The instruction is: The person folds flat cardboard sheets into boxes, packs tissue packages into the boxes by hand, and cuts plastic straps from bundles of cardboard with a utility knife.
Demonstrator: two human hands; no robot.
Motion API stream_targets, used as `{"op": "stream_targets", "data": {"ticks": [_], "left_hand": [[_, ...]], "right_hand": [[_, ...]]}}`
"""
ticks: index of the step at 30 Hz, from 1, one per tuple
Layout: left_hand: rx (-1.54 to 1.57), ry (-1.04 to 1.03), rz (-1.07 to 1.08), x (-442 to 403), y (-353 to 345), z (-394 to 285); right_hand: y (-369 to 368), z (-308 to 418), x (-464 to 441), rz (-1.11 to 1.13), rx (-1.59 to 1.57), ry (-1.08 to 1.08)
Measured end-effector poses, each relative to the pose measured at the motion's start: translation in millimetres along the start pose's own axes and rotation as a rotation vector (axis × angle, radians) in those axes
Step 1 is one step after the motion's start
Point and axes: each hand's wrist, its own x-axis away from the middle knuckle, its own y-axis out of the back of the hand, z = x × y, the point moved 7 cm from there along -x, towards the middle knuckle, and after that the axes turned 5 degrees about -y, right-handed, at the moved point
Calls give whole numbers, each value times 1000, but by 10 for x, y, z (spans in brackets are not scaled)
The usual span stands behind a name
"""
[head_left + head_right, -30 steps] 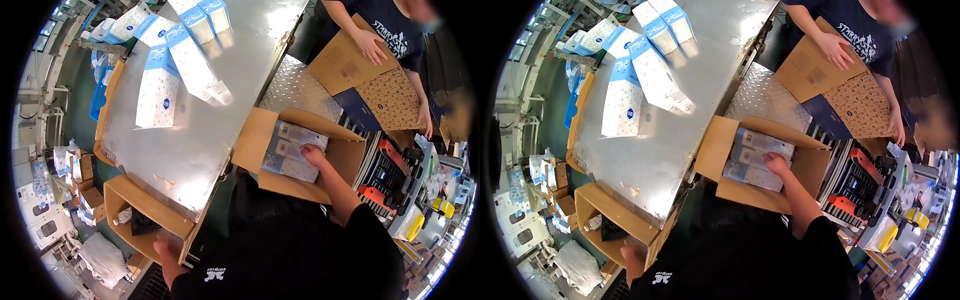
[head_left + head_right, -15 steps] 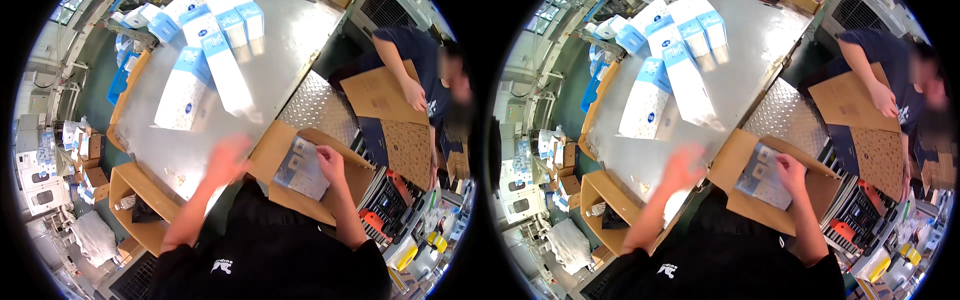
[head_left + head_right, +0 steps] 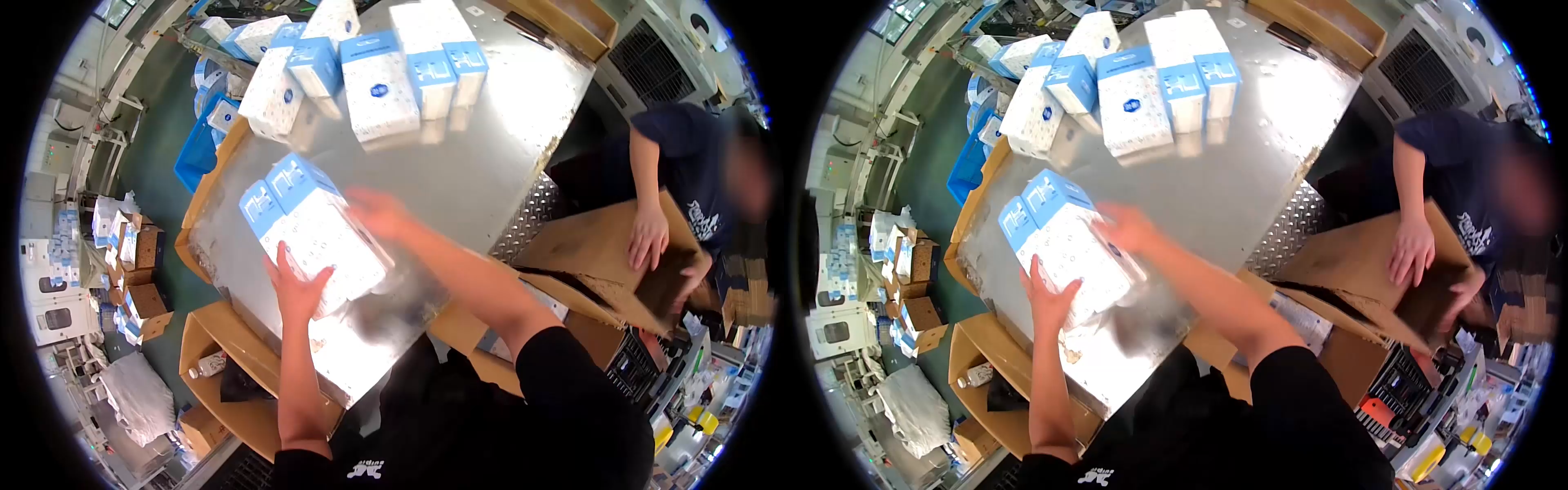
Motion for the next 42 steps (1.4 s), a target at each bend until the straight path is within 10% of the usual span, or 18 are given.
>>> {"op": "stream_targets", "data": {"ticks": [3,11,18,21,25,34,37,39,42], "left_hand": [[-73,-42,-80,-47,-34,-112],[-77,-99,-61,-357,12,-187],[73,-167,-20,-526,27,-185],[20,-182,-6,-460,-73,-86],[10,-290,9,-686,-121,-98],[-218,-266,34,-680,-97,-114],[278,-385,7,-1101,-2,489],[884,234,508,-1492,-394,1225],[1194,430,810,-1434,-531,1006]], "right_hand": [[991,31,-928,-716,456,-53],[1974,-4,-1688,-551,651,-633],[1235,504,-716,-655,1144,-94],[946,1205,-246,-731,906,42],[1079,628,-983,-563,638,-464],[402,700,503,-119,524,-185],[738,209,534,-368,-37,-435],[589,-324,7,96,-345,-319],[709,-272,193,174,-834,-386]]}}
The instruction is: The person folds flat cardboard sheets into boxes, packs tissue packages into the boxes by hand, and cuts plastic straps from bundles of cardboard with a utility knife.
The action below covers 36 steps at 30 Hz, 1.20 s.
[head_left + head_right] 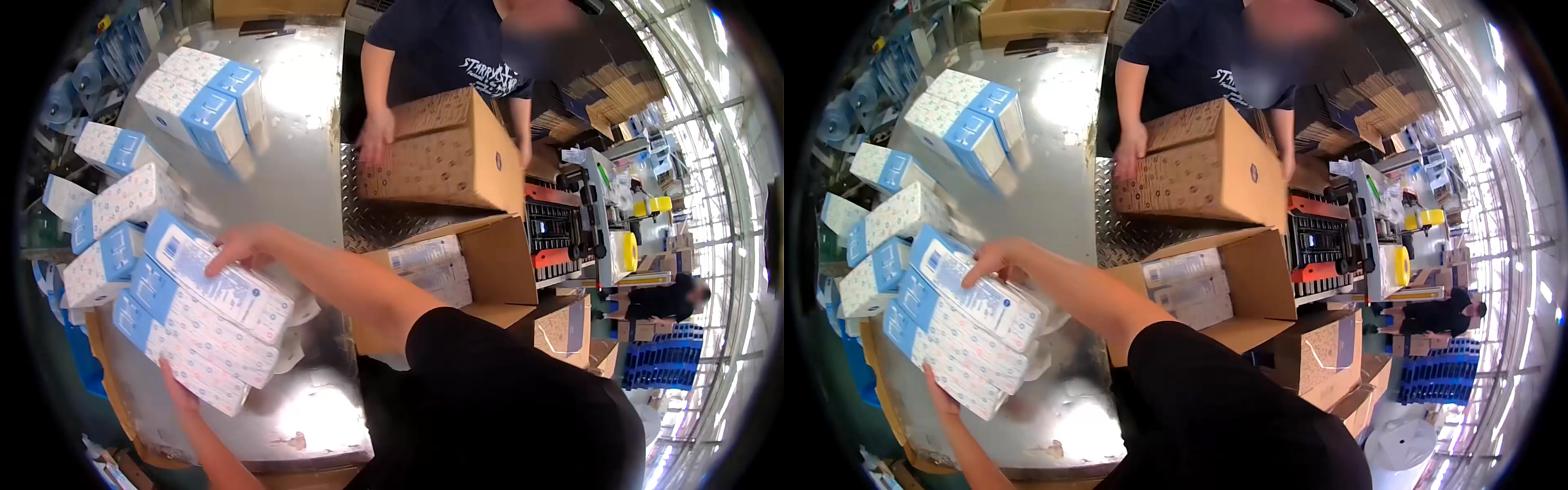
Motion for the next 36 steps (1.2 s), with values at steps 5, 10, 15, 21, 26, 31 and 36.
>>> {"op": "stream_targets", "data": {"ticks": [5,10,15,21,26,31,36], "left_hand": [[-276,-187,-149,133,-18,352],[-923,-326,-401,975,-465,568],[-1253,-567,-319,1445,-1501,525],[-1315,-771,193,1670,-3642,647],[-1348,-863,649,1780,-5130,1081],[-1406,-858,1025,2040,-5937,1491],[-1515,-556,1330,1736,-6143,2296]], "right_hand": [[252,-418,137,-4,265,31],[91,-248,1261,7,406,335],[177,-679,2547,-156,322,683],[165,-1479,3925,-206,19,894],[324,-1932,4835,-430,36,898],[50,-2683,5975,-863,265,741],[-36,-3757,6098,-937,64,108]]}}
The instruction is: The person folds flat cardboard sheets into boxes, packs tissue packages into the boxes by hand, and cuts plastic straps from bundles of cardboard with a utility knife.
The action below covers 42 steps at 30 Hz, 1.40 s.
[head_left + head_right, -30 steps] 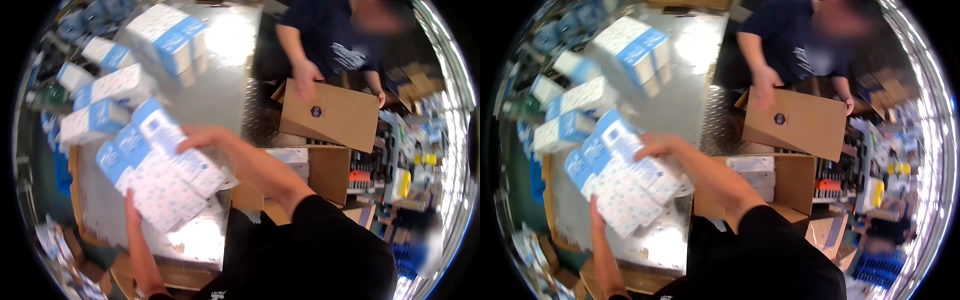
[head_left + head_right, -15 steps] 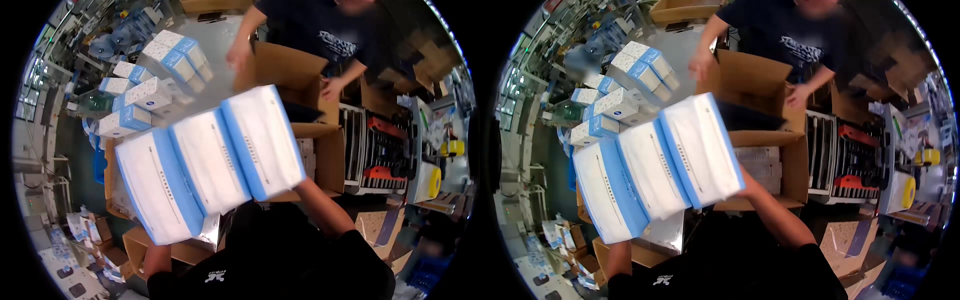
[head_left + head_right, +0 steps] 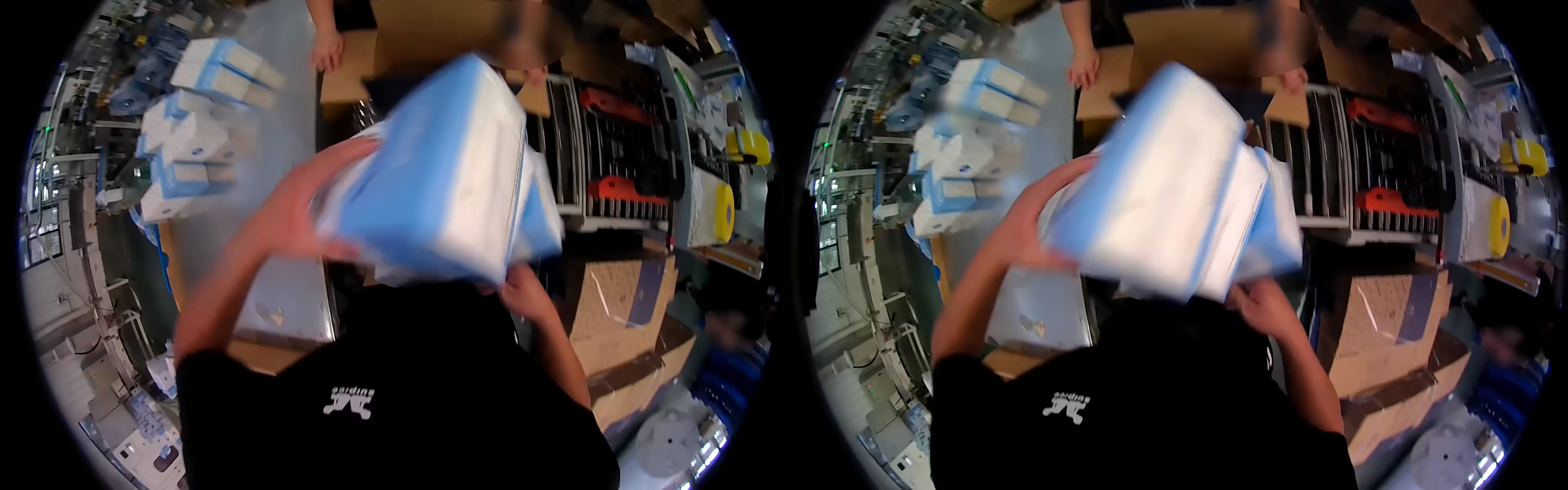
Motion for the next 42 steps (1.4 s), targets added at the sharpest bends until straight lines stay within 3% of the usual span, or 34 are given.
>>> {"op": "stream_targets", "data": {"ticks": [1,2,3,5,6,8,9,10,11,12,13,15,17,19,21,24,25,27,28,30,32,33,35,36,39,42], "left_hand": [[5,90,119,-133,-233,310],[6,194,242,-230,-501,717],[-5,295,370,-314,-761,1118],[-83,409,506,-325,-1196,2020],[-85,389,510,-318,-1407,2254],[139,397,111,-542,-1374,2496],[140,382,115,-599,-1447,2474],[11,284,-133,-634,-1346,2166],[-116,185,-381,-614,-1251,1914],[-289,25,-340,-667,-1356,1820],[-288,19,-345,-697,-1409,1793],[-515,156,17,-696,-1725,1858],[-402,138,-43,-688,-1886,2162],[-421,273,-65,-790,-1899,2248],[-321,416,94,-927,-1580,2099],[-479,380,103,-787,-1482,1963],[-535,352,71,-675,-1683,2099],[-517,368,151,-489,-2104,2467],[-469,331,133,-482,-2029,2414],[-419,300,107,-378,-1856,2323],[-370,248,-164,-136,-1487,2243],[-372,257,-166,-15,-1393,2223],[-275,256,-321,241,-1211,2097],[-293,206,-339,319,-1214,2047],[-275,251,-290,472,-1374,1888],[-341,369,-276,643,-1593,1948]], "right_hand": [[64,-75,11,61,60,-183],[270,66,142,-128,178,-134],[401,-218,187,-209,94,-197],[661,48,331,-627,258,-41],[739,-23,361,-677,194,-140],[916,352,407,-952,279,60],[926,481,315,-937,258,114],[878,741,177,-853,248,302],[775,946,-22,-718,301,348],[640,1118,-197,-600,457,317],[484,1218,-391,-484,453,393],[24,1135,-766,-226,886,319],[-319,1110,-909,-74,952,343],[-605,1234,-740,25,1011,509],[-772,1163,-708,126,1046,510],[-566,1183,-902,-84,1175,425],[-519,1212,-951,-165,1234,522],[-539,1131,-1111,43,1217,500],[-499,1178,-1107,34,1230,506],[-413,1259,-1061,70,978,501],[-183,1324,-913,-45,644,587],[-21,1280,-877,-80,439,633],[96,862,-1120,-165,552,508],[173,656,-1104,-179,805,299],[421,526,-1029,-169,669,300],[512,1110,-705,-743,668,295]]}}
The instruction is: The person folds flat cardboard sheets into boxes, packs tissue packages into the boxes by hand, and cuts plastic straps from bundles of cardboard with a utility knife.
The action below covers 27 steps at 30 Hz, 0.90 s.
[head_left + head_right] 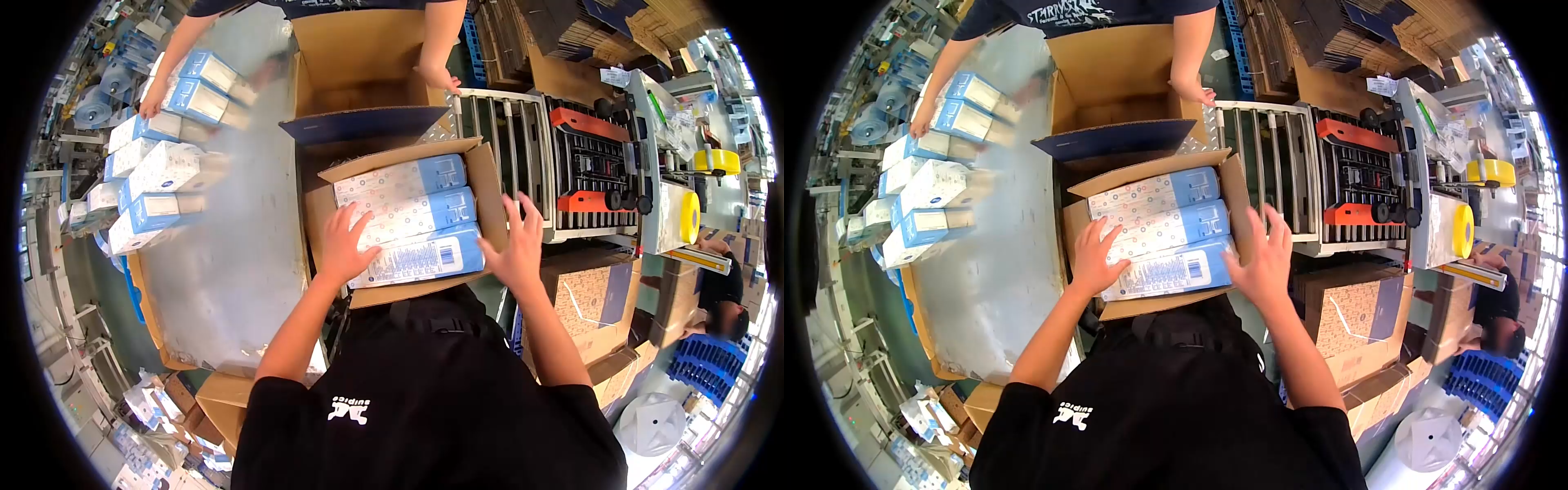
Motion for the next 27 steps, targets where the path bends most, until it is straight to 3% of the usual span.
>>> {"op": "stream_targets", "data": {"ticks": [1,3,4,5,7,9,11,13,15,16,18,19,21,22,24,25,27], "left_hand": [[-30,76,3,78,-38,42],[-119,180,87,100,-66,-23],[-202,289,179,130,-111,-15],[-205,267,187,129,-189,-46],[-199,237,130,94,-352,-14],[-84,334,28,174,-399,168],[59,741,-281,604,-591,843],[300,869,-330,908,-797,1340],[623,1136,-349,1228,-946,1443],[611,1126,-348,1276,-826,1401],[1142,1206,-76,1382,-717,1078],[1121,1207,-64,1448,-598,966],[1054,599,-84,1142,-259,486],[1063,437,-14,940,-74,91],[928,167,135,472,46,-541],[788,63,216,263,-16,-739],[395,-160,437,-91,-493,-924]], "right_hand": [[-85,52,11,-4,-3,0],[-583,-65,36,196,382,26],[-839,-316,42,38,621,139],[-827,-437,15,31,622,116],[-617,-577,-45,-197,635,35],[-250,-719,-96,-123,206,-228],[-553,-1195,-112,350,331,-386],[-397,-1306,-72,248,297,-313],[-290,-1183,5,149,260,-244],[-168,-1046,44,163,283,-232],[-165,-869,144,266,337,-227],[-268,-812,189,395,285,-251],[-750,-837,330,381,236,37],[-991,-872,399,370,220,132],[-1486,-991,557,783,312,103],[-1471,-1026,535,772,302,91],[-1467,-1064,444,945,-71,116]]}}
